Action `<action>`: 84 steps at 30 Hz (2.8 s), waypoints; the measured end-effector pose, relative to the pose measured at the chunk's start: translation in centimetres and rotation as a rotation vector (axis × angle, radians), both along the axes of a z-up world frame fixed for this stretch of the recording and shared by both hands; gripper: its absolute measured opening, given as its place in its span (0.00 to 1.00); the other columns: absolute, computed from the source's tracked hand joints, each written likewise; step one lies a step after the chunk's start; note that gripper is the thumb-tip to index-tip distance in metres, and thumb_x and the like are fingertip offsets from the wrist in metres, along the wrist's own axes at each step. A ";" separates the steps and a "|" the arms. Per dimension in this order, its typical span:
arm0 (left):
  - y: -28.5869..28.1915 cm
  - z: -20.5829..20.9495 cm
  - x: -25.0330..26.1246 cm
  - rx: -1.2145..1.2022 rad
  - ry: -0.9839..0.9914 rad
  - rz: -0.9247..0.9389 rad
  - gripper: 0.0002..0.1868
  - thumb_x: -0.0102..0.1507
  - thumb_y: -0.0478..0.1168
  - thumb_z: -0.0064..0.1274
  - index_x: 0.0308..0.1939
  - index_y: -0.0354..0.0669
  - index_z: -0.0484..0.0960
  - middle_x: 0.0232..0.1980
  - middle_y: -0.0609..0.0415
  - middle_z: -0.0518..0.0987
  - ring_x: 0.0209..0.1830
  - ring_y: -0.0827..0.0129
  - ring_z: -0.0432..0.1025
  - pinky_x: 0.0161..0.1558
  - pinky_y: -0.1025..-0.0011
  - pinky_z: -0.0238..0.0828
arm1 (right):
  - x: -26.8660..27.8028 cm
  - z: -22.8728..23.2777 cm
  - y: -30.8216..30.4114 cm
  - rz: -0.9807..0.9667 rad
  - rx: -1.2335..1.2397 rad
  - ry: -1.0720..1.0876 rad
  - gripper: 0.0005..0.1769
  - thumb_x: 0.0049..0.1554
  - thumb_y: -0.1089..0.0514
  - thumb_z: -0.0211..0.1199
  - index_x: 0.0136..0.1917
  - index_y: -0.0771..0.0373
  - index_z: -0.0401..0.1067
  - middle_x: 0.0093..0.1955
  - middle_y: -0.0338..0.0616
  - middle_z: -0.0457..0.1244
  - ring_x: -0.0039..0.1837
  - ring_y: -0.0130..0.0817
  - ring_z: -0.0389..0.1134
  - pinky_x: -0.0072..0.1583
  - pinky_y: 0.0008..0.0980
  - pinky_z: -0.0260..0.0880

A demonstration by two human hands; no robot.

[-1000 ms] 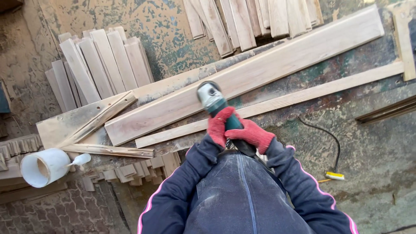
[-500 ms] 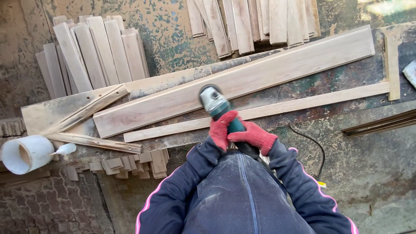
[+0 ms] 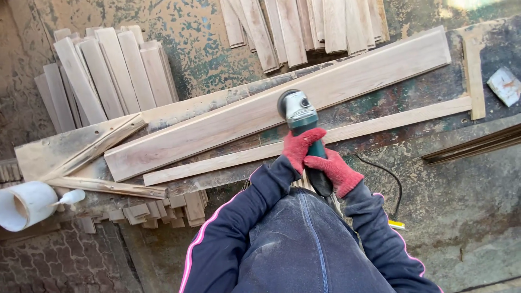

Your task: Sanding a long piece of wood using an angle grinder with a sanding disc.

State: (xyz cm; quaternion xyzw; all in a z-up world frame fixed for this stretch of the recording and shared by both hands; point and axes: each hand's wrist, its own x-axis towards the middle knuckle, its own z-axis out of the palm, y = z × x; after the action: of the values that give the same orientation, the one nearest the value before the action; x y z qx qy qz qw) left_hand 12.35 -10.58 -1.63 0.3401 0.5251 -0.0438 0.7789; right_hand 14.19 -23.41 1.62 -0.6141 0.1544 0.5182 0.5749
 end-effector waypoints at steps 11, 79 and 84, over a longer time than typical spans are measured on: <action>3.7 5.2 -3.8 0.059 0.165 0.290 0.29 0.47 0.35 0.74 0.50 0.34 0.80 0.38 0.36 0.82 0.38 0.49 0.81 0.40 0.49 0.83 | 1.0 3.9 5.7 0.442 0.071 0.011 0.23 0.39 0.49 0.84 0.42 0.60 0.77 0.33 0.42 0.64 0.39 0.35 0.66 0.41 0.28 0.67; -4.4 -5.0 4.2 -0.263 -0.098 0.124 0.30 0.46 0.28 0.74 0.47 0.49 0.75 0.30 0.43 0.78 0.21 0.33 0.76 0.18 0.45 0.81 | 1.9 3.4 -3.3 -0.067 -0.039 -0.069 0.14 0.44 0.55 0.77 0.43 0.58 0.77 0.34 0.43 0.67 0.37 0.35 0.70 0.41 0.31 0.70; -6.1 -4.4 5.9 -0.281 -0.095 0.091 0.39 0.44 0.28 0.76 0.55 0.38 0.71 0.37 0.35 0.79 0.27 0.19 0.71 0.23 0.33 0.76 | 2.6 1.2 -5.3 -0.189 -0.027 -0.067 0.14 0.47 0.55 0.76 0.45 0.61 0.76 0.33 0.47 0.66 0.36 0.39 0.71 0.41 0.34 0.72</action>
State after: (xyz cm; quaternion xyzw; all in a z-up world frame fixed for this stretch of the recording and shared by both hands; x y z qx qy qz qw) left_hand 18.26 -16.65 -6.04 0.2052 0.4912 -0.0651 0.8440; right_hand 16.77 -28.66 2.79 -0.6216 0.1992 0.4387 0.6177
